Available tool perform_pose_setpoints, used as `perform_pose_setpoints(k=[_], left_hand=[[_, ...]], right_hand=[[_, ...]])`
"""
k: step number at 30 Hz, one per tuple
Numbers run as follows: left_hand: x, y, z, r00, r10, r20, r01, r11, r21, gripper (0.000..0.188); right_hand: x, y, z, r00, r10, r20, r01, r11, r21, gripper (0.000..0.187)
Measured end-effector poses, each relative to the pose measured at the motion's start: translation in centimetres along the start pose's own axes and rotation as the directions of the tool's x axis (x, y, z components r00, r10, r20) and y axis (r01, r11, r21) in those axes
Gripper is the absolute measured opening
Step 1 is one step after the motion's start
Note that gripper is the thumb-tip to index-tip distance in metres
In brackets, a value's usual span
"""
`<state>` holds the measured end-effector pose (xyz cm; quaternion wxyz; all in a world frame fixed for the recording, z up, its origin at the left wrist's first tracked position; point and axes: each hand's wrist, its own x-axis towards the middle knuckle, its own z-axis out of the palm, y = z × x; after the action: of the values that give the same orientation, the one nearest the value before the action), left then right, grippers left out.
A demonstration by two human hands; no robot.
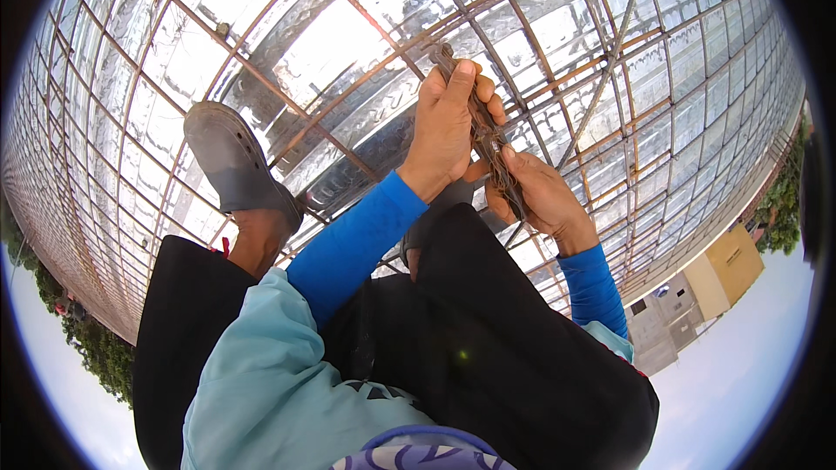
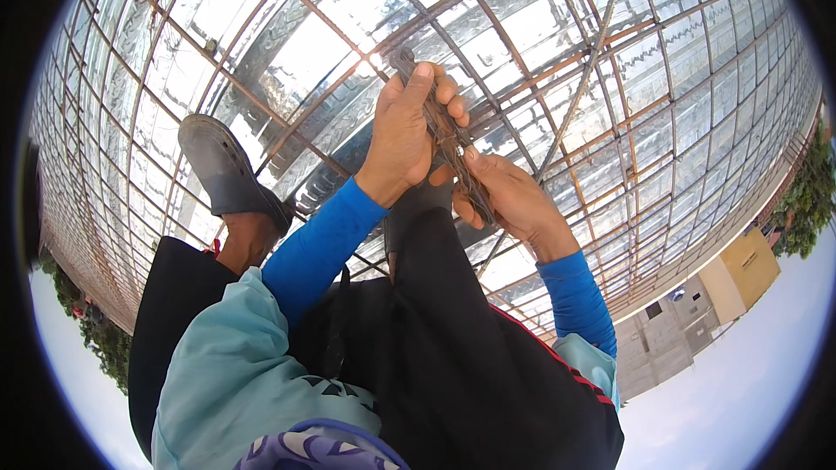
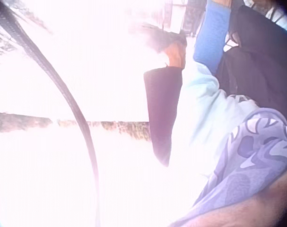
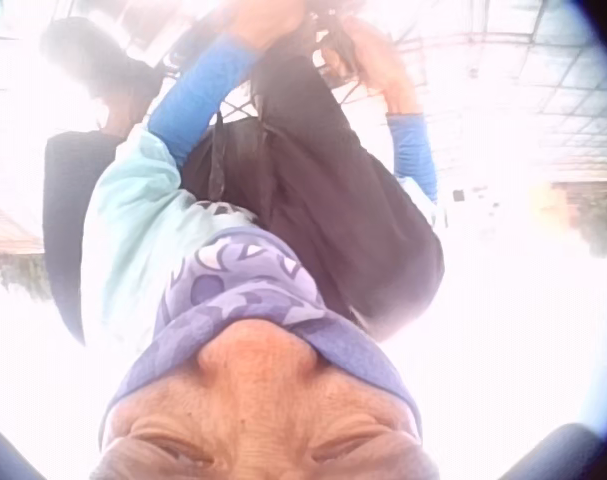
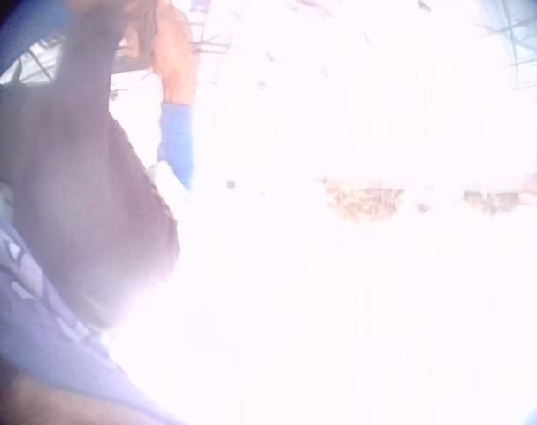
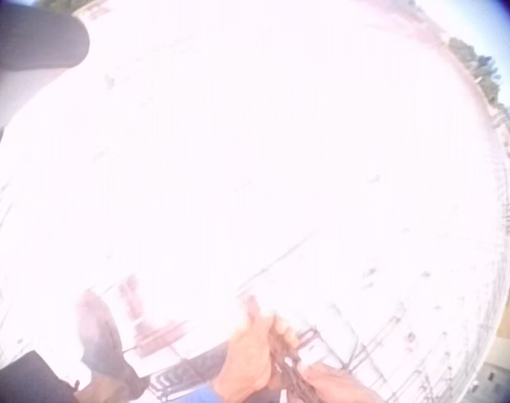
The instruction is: The person uses pliers to twist wire ties around intersecting metal rods, securing a large metal grid structure. The person repeatedly positions, twists, and tightens wire ties at multiple joints to assemble the grid.
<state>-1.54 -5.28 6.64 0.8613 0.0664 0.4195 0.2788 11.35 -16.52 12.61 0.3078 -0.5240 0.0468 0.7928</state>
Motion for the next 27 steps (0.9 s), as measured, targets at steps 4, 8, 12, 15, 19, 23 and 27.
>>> perform_pose_setpoints(k=[4, 8, 12, 15, 19, 23, 27], left_hand=[[0.2, -0.5, 0.8, 0.994, 0.051, -0.095, -0.046, 0.998, 0.048, 0.026], [-0.2, 0.5, 4.0, 0.938, 0.030, -0.345, 0.042, 0.979, 0.201, 0.022], [1.6, -2.3, 3.4, 0.886, 0.166, -0.433, -0.021, 0.947, 0.321, 0.025], [1.6, -2.0, 3.3, 0.879, 0.201, -0.433, -0.036, 0.932, 0.360, 0.026], [0.1, -0.1, 3.6, 0.932, 0.072, -0.355, 0.042, 0.951, 0.305, 0.029], [-1.0, 1.3, 1.4, 0.975, 0.018, -0.220, 0.037, 0.968, 0.247, 0.037], [-0.8, 1.0, -0.3, 0.995, 0.041, -0.090, -0.023, 0.981, 0.190, 0.044]], right_hand=[[-1.1, -0.8, -1.7, 0.951, -0.306, -0.051, 0.241, 0.831, -0.501, 0.072], [-2.9, -3.2, -1.4, 0.975, -0.201, 0.094, 0.219, 0.810, -0.543, 0.096], [-3.2, -1.1, 2.1, 0.893, -0.441, -0.092, 0.082, 0.359, -0.930, 0.084], [-2.2, 0.1, 3.7, 0.767, -0.632, -0.110, -0.015, 0.154, -0.988, 0.063], [-1.3, 1.3, 3.3, 0.766, -0.616, -0.183, -0.026, 0.254, -0.967, 0.041], [-0.7, 1.5, 1.7, 0.878, -0.427, -0.216, 0.166, 0.695, -0.699, 0.035], [0.5, 3.1, -0.9, 0.905, 0.026, 0.424, -0.331, 0.669, 0.665, 0.053]])
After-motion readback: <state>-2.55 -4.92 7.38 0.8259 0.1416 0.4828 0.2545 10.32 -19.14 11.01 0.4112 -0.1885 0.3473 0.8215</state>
